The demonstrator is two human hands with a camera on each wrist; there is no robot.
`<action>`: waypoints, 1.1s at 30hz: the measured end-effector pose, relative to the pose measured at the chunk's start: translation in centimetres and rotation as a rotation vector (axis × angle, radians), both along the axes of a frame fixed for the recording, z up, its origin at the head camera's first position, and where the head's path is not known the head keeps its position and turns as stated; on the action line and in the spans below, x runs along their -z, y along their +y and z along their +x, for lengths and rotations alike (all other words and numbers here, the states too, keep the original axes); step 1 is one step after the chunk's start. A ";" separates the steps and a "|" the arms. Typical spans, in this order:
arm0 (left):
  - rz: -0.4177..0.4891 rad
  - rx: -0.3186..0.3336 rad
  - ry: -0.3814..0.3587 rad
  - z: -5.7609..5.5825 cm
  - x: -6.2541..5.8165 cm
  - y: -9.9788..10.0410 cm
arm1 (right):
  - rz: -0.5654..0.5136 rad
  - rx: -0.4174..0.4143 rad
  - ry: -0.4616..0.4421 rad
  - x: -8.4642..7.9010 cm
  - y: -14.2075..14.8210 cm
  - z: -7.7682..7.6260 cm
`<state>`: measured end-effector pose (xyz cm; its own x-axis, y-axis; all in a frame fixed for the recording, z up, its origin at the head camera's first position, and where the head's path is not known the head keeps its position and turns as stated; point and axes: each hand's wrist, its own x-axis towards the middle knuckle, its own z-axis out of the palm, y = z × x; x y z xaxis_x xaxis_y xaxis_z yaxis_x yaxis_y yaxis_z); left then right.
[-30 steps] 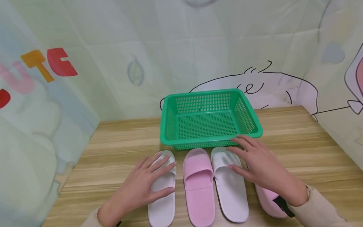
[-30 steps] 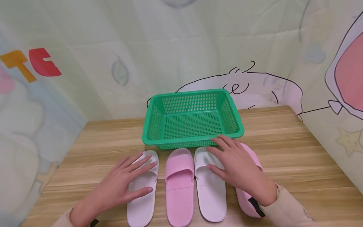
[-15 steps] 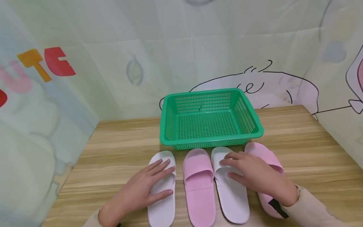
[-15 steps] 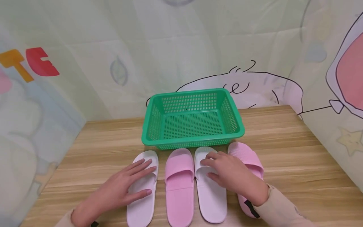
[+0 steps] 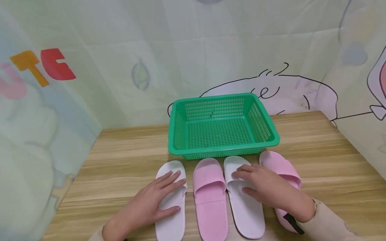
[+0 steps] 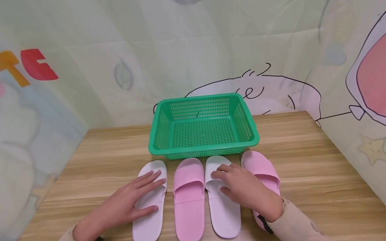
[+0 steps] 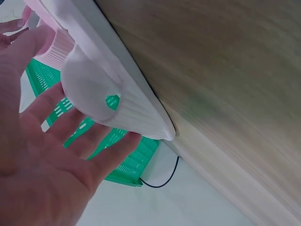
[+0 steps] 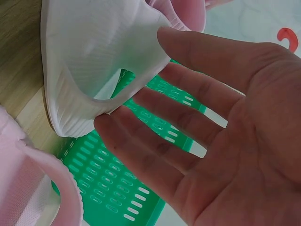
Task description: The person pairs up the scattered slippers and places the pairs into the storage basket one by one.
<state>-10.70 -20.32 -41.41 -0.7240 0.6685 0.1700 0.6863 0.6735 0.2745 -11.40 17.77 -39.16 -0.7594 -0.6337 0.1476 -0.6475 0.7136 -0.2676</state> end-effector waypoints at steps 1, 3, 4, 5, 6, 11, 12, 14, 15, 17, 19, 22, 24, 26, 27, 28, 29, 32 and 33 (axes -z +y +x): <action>0.000 0.001 -0.003 0.0 0.0 0.0 | 0.000 0.000 -0.003 0.0 0.0 0.0; -0.001 0.003 -0.012 0.1 0.0 -0.1 | 0.001 0.000 -0.006 0.0 0.0 0.0; -0.003 0.004 -0.017 0.1 0.0 -0.1 | 0.003 0.000 -0.007 0.0 0.0 0.0; -0.005 0.006 -0.019 0.1 0.0 -0.1 | 0.004 0.001 -0.008 0.0 0.0 0.0; -0.007 0.007 -0.023 0.1 0.0 -0.1 | 0.005 0.000 -0.006 0.0 -0.1 0.0; -0.010 0.015 -0.035 0.0 -0.3 -0.5 | -0.005 -0.003 0.025 0.2 -0.3 0.0; -0.012 0.020 -0.039 0.0 -0.4 -0.6 | -0.010 -0.005 0.032 0.2 -0.3 0.0; -0.025 0.034 -0.062 -0.2 -0.7 -0.8 | -0.016 -0.008 0.047 0.4 -0.4 0.0; -0.037 0.043 -0.080 -0.3 -0.9 -1.0 | -0.018 -0.010 0.051 0.5 -0.4 0.0; -0.063 0.068 -0.126 -0.4 -1.3 -1.3 | -0.020 -0.009 0.046 0.5 -0.5 -0.1; -0.093 0.096 -0.177 -0.6 -1.8 -1.6 | -0.022 -0.007 0.033 0.4 -0.5 -0.1; -0.124 0.126 -0.230 -1.0 -2.5 -1.9 | -0.021 -0.003 0.013 0.3 -0.7 -0.2; -0.140 0.142 -0.238 -1.2 -2.8 -2.0 | -0.022 -0.003 0.008 0.3 -0.7 -0.2; -0.148 0.159 -0.223 -1.4 -2.9 -2.0 | -0.021 -0.005 0.008 0.4 -0.7 -0.2; -0.149 0.170 -0.206 -1.5 -2.9 -2.0 | -0.021 -0.009 0.012 0.4 -0.7 -0.2; -0.152 0.179 -0.186 -1.6 -2.9 -2.0 | -0.021 -0.012 0.016 0.4 -0.7 -0.2; -0.154 0.190 -0.160 -1.7 -2.9 -2.0 | -0.022 -0.015 0.020 0.4 -0.7 -0.2; -0.163 0.208 -0.082 -2.0 -2.6 -2.0 | -0.018 -0.020 0.031 0.5 -0.6 -0.2; -0.169 0.211 -0.055 -2.0 -2.5 -2.0 | -0.018 -0.021 0.033 0.5 -0.6 -0.2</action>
<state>-12.70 -22.33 -38.94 -0.5709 0.8210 0.0076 0.8035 0.5568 0.2108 -11.61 17.13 -39.66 -0.7402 -0.6467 0.1841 -0.6712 0.6947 -0.2586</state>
